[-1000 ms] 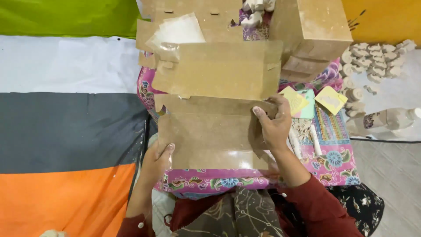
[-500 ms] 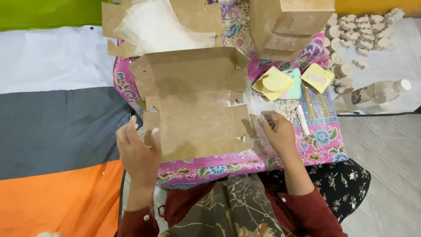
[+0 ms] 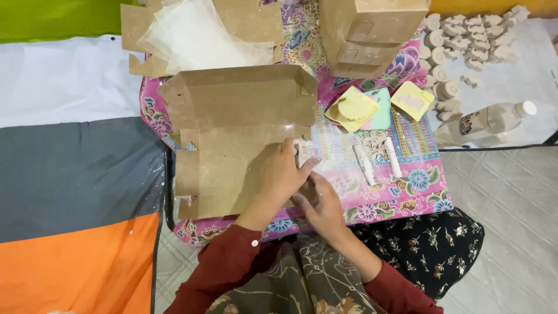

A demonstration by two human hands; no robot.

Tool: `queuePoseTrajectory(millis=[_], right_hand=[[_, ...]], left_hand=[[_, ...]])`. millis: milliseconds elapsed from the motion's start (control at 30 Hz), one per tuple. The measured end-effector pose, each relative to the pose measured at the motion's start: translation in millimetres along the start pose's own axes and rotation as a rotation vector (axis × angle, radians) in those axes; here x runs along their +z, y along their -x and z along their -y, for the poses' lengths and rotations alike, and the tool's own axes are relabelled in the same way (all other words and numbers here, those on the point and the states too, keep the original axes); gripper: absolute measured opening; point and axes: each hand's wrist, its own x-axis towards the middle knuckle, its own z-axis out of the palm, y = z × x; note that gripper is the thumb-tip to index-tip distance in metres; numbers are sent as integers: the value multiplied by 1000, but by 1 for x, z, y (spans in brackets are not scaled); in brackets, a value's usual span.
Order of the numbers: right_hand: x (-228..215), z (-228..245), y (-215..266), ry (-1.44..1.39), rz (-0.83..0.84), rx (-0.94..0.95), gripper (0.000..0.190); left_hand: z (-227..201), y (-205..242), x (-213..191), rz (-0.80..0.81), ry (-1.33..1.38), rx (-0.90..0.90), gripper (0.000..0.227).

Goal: Assembling a cardboard box and wrapping small figurines in tissue paper to pack them.

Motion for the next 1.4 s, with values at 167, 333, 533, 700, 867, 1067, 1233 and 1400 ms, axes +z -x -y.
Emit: queuePoseTrajectory(millis=[167,333,533,700,867,1067,1233,1400], right_hand=[[-14,13,-1,-149,40,20,74],[-33,14,2,-537,57,205,75],[-24,14,16,-479,-132,410,62],[-13,-3,-4,-235,-144,218,35],[-6,1,-19,-46,-153,-22,14],[-5,4,-32,-15,-132,-112,5],[-1,-5,-49,24,-68,-52,5],[0,3,-57,-59,11,139,5]], left_hand=[[-2,-11,-28,171,-10,-117,49],[6,-6,-30,110,293,-306,44],[50,-7,44,23,545,-383,36],[17,-4,3,73,562,-418,31],[17,2,-2,91,589,-429,24],[38,-2,33,104,677,-458,13],[53,-9,51,135,616,-451,9],[56,-5,38,197,504,-403,12]])
